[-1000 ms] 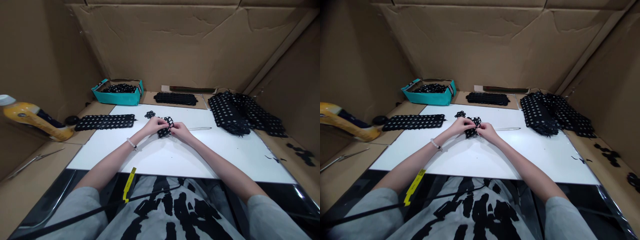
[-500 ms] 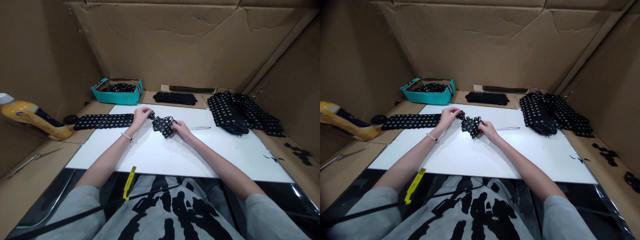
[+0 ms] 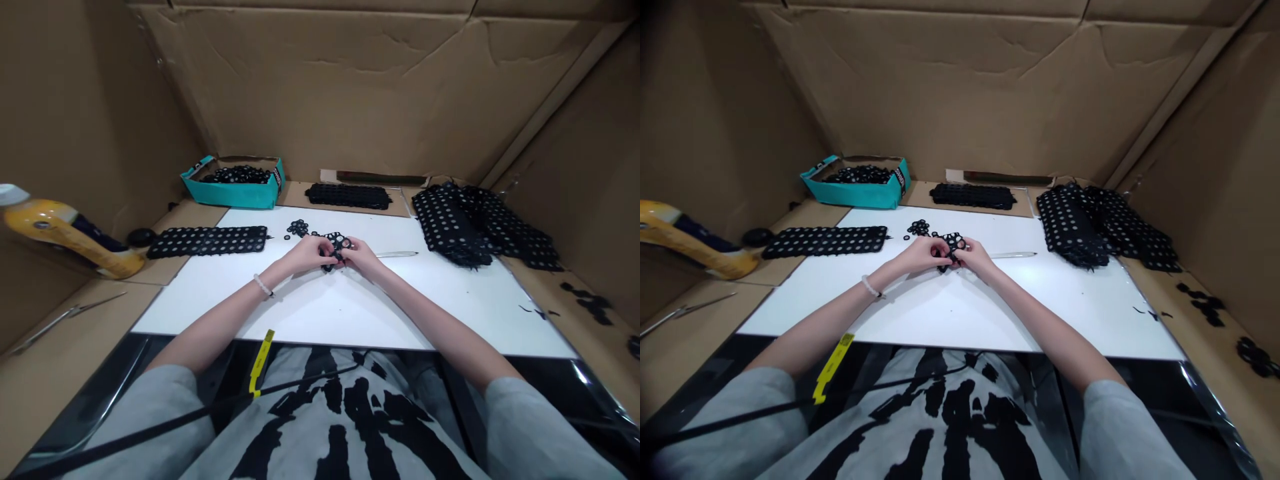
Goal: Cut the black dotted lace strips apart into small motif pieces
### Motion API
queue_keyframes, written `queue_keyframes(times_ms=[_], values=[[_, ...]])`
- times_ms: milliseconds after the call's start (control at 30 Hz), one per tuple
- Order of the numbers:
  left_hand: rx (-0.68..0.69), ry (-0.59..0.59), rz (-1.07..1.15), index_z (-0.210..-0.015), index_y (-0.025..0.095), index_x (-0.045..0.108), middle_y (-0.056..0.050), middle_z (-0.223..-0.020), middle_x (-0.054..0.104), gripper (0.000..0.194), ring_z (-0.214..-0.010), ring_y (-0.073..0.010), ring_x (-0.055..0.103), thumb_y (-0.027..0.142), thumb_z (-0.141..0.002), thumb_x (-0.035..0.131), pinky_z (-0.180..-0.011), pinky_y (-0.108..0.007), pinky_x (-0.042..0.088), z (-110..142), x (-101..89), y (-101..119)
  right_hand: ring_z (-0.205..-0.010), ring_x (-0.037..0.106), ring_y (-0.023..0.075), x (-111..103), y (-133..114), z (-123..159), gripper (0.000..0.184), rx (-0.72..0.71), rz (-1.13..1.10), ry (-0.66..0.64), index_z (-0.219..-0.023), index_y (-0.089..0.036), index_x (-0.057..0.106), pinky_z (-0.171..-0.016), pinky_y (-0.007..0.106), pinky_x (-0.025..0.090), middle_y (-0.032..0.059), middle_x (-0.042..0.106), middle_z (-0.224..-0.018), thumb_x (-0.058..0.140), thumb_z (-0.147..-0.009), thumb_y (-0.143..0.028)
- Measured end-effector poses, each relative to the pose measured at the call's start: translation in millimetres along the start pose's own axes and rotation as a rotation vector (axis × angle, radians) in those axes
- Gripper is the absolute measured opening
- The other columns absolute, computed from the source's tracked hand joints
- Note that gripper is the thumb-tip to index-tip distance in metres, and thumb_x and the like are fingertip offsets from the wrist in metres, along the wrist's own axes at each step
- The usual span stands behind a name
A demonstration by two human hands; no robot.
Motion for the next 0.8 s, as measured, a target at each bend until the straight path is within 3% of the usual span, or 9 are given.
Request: queue_keyframes(times_ms=[133, 333, 500, 667, 800], values=[[0.045, 0.092, -0.055, -0.082, 0.016, 0.074, -0.005, -0.074, 0.072, 0.018, -0.067, -0.0170, 0.063, 0.031, -0.075, 0.066, -0.062, -0.025, 0.043, 1.0, -3.0, 0.1, -0.062, 0.067, 0.0113, 3.8, 0.9, 1.9, 0.033, 0.033, -0.042, -0.043, -0.078, -0.019, 0.052, -0.066, 0.025, 0.059, -0.0001, 0.070, -0.072, 0.079, -0.059, -0.026], [0.127, 0.116, -0.159, -0.079, 0.019, 0.077, -0.005, -0.076, 0.074, 0.020, -0.073, -0.0191, 0.064, 0.036, -0.078, 0.065, -0.066, -0.027, 0.043, 1.2, -7.2, 8.1, -0.065, 0.069, 0.0132, -2.0, 1.3, 0.3, 0.041, 0.001, -0.084, -0.030, -0.074, -0.017, 0.057, -0.068, 0.026, 0.061, 0.0004, 0.071, -0.070, 0.088, -0.051, -0.031], [0.067, 0.206, -0.119, -0.093, 0.018, 0.076, -0.004, -0.078, 0.074, 0.026, -0.070, -0.0175, 0.066, 0.038, -0.081, 0.064, -0.066, -0.026, 0.046, 3.5, -12.3, 2.8, -0.066, 0.070, 0.0137, -3.6, -1.4, -0.3, 0.036, -0.007, -0.133, 0.010, -0.078, -0.017, 0.062, -0.070, 0.026, 0.061, 0.0025, 0.071, -0.072, 0.088, -0.055, -0.028], [0.096, 0.194, -0.102, -0.087, 0.019, 0.076, -0.005, -0.082, 0.075, 0.022, -0.072, -0.0173, 0.066, 0.035, -0.083, 0.062, -0.067, -0.026, 0.046, 3.4, -7.9, 4.1, -0.067, 0.070, 0.0143, -5.5, -0.3, -1.0, 0.039, -0.032, -0.124, 0.027, -0.079, -0.017, 0.061, -0.072, 0.028, 0.061, 0.0030, 0.072, -0.073, 0.088, -0.053, -0.029], [0.010, 0.207, 0.019, -0.083, 0.017, 0.075, -0.005, -0.079, 0.074, 0.025, -0.068, -0.0168, 0.063, 0.039, -0.073, 0.072, -0.062, -0.025, 0.045, -0.9, -7.3, -9.2, -0.063, 0.067, 0.0135, -4.8, 0.1, -2.9, 0.047, -0.077, -0.062, 0.008, -0.083, -0.018, 0.059, -0.068, 0.028, 0.058, 0.0006, 0.071, -0.069, 0.087, -0.051, -0.037]])
Point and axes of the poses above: each hand's wrist, its own z-axis away from the middle knuckle, its own x-axis out of the palm, y = z × x, the point moved 7 cm from there along -z, towards the middle knuckle
